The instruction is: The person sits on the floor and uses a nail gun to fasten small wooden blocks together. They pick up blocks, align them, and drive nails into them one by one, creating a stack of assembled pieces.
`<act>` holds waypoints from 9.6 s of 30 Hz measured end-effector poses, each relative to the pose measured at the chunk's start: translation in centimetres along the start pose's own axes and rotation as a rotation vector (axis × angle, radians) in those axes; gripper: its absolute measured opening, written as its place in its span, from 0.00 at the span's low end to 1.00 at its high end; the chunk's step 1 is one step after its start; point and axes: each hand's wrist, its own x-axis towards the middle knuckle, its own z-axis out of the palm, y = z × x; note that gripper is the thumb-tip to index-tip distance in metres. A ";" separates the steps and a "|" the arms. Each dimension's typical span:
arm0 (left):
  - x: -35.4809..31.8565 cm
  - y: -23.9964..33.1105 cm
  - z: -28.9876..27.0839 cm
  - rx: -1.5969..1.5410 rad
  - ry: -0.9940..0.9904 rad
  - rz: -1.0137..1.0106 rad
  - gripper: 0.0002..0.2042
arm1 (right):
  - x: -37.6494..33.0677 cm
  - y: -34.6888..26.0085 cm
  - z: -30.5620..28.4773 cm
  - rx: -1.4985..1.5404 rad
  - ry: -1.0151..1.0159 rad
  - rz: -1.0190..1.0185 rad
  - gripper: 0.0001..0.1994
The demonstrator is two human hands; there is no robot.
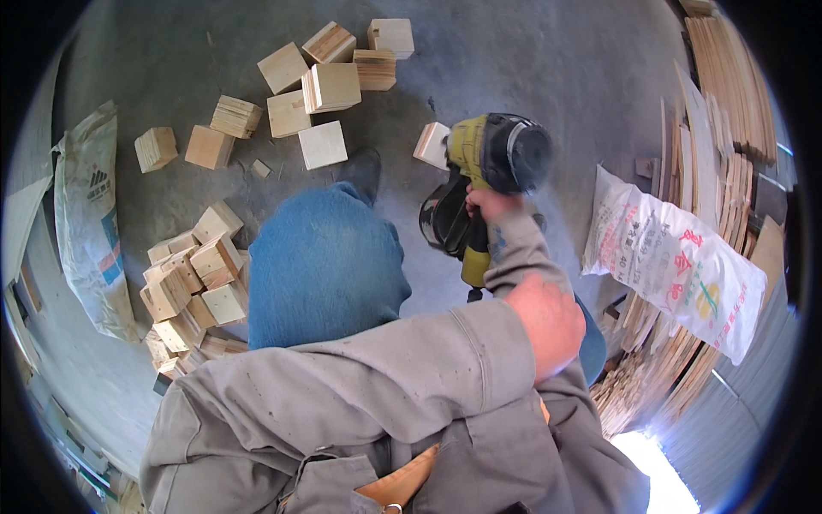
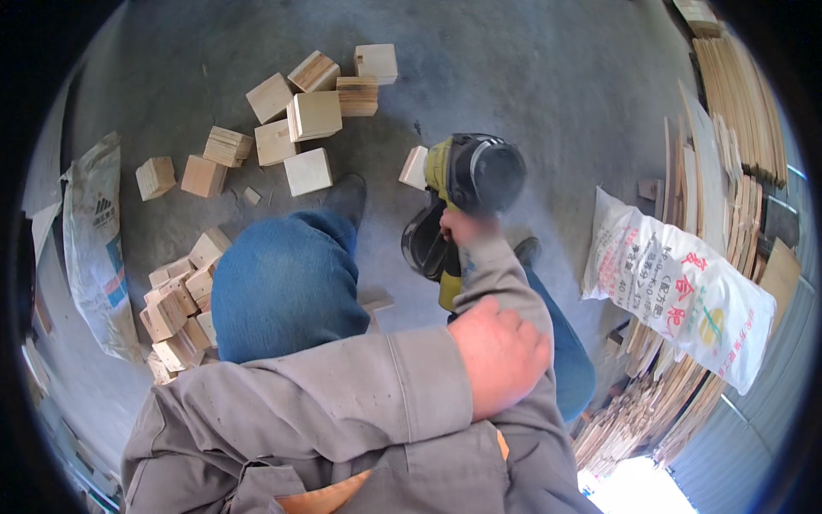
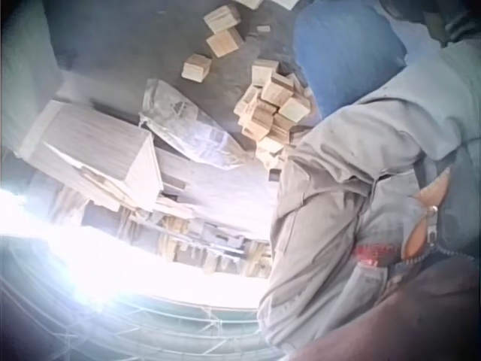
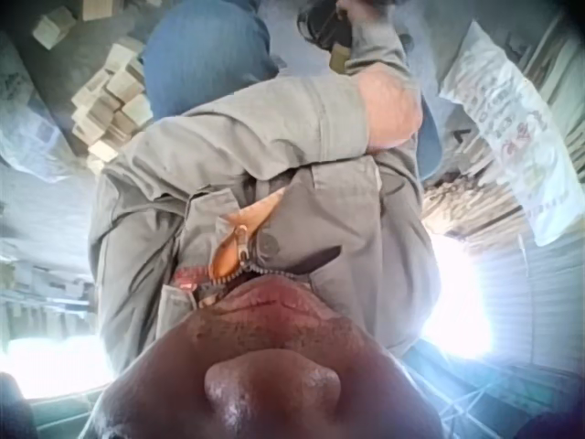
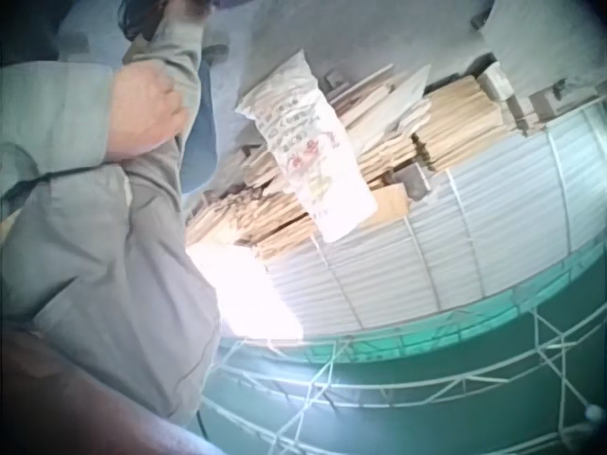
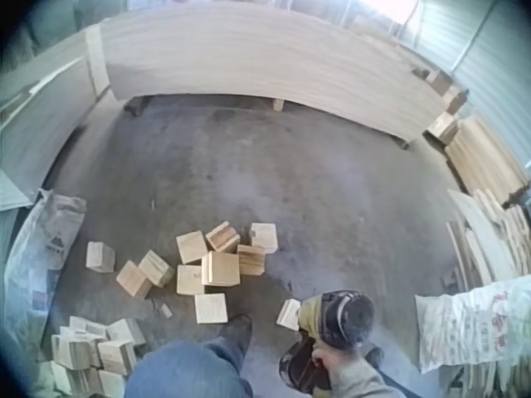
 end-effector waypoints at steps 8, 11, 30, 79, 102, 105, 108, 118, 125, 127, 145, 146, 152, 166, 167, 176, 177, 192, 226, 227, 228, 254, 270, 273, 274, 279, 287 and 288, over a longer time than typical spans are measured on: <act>0.5 -0.9 -1.0 -0.003 -0.043 -0.027 0.12 | -3.9 -0.9 -1.5 -0.079 0.236 -0.014 0.08; 0.5 -1.0 -0.8 0.030 -0.010 -0.041 0.11 | -7.2 3.1 -2.0 -0.047 0.315 0.107 0.08; 2.1 -6.2 3.2 0.283 -0.438 -0.311 0.16 | -9.1 15.2 -2.9 0.348 0.522 0.447 0.06; 7.6 -39.3 11.7 -0.081 0.419 -0.758 0.48 | -8.8 13.7 -3.4 0.397 0.505 0.505 0.06; 6.3 -42.9 15.1 -0.526 0.294 -0.923 0.34 | -8.4 14.3 -3.3 0.375 0.461 0.472 0.04; 7.0 -42.7 15.4 -0.386 0.324 -0.869 0.29 | -8.6 14.4 -3.4 0.385 0.475 0.495 0.04; 7.2 -42.1 15.7 -0.552 0.348 -0.943 0.29 | -8.7 13.9 -3.2 0.396 0.510 0.486 0.04; 7.9 -39.2 12.2 -0.329 0.493 -0.883 0.23 | -8.5 12.8 -2.8 0.327 0.467 0.477 0.04; 13.9 -27.1 3.5 -0.454 0.539 -0.592 0.22 | -7.5 14.9 -2.9 0.192 0.407 0.455 0.04; 15.1 -22.5 0.5 -0.470 0.523 -0.526 0.21 | -7.4 14.8 -3.0 0.157 0.377 0.461 0.04; 7.3 -7.7 -12.8 -0.467 0.786 -0.177 0.18 | -8.7 14.1 -2.0 0.177 0.420 0.353 0.05; 7.7 -7.7 -13.5 -0.494 0.826 -0.181 0.16 | -9.2 14.0 -2.1 0.189 0.444 0.341 0.06; 6.5 -9.1 -17.2 -0.462 0.965 -0.174 0.13 | -10.7 10.2 -2.8 0.220 0.469 0.134 0.07; 4.3 -8.7 -19.5 -0.449 0.948 -0.317 0.14 | -6.4 -1.0 -1.5 0.142 0.301 -0.132 0.06; 4.3 -8.9 -19.5 -0.451 0.944 -0.297 0.14 | -6.1 -1.1 -1.4 0.140 0.295 -0.124 0.07; 5.0 -11.2 -19.7 -0.313 0.964 -0.194 0.13 | -4.0 -2.3 -0.5 0.080 0.245 -0.098 0.08; 4.8 -11.9 -19.6 -0.301 0.964 -0.168 0.13 | -3.8 -2.4 -0.4 0.057 0.233 -0.101 0.09; 6.6 -9.4 -16.9 -0.111 0.939 -0.190 0.14 | -8.8 2.5 -6.6 0.251 0.369 -0.121 0.11; 9.0 -23.0 -4.3 0.380 -0.015 -0.680 0.30 | -7.2 18.1 -6.6 0.356 0.547 0.590 0.07; 8.6 -23.9 -3.2 0.404 -0.085 -0.718 0.31 | -7.0 17.9 -6.6 0.353 0.529 0.592 0.07; 8.3 -24.7 -2.1 0.429 -0.103 -0.705 0.34 | -7.1 17.7 -6.8 0.358 0.525 0.586 0.06; 13.8 -34.5 11.5 0.253 -0.176 -0.727 0.43 | -9.1 15.9 -9.0 0.511 0.521 0.568 0.08; 10.7 -26.4 -12.2 -0.908 -0.021 -0.724 0.34 | -8.4 16.4 -8.2 0.412 0.491 0.512 0.03; 6.6 -23.5 -16.9 -0.839 0.064 -0.701 0.35 | -7.8 16.7 -7.9 0.354 0.445 0.482 0.03; 4.5 -23.2 -18.5 -0.833 0.078 -0.698 0.35 | -7.2 17.1 -7.5 0.343 0.440 0.488 0.03; -6.4 -21.4 -21.3 -0.790 0.283 -0.691 0.36 | -6.8 18.2 -8.1 0.337 0.511 0.482 0.03; -31.7 -21.6 -15.2 -0.471 0.593 -0.862 0.38 | -6.1 20.8 -7.3 0.287 0.428 0.473 0.03; -33.7 -21.7 -13.1 -0.476 0.690 -0.892 0.37 | -5.8 21.4 -7.6 0.280 0.421 0.466 0.03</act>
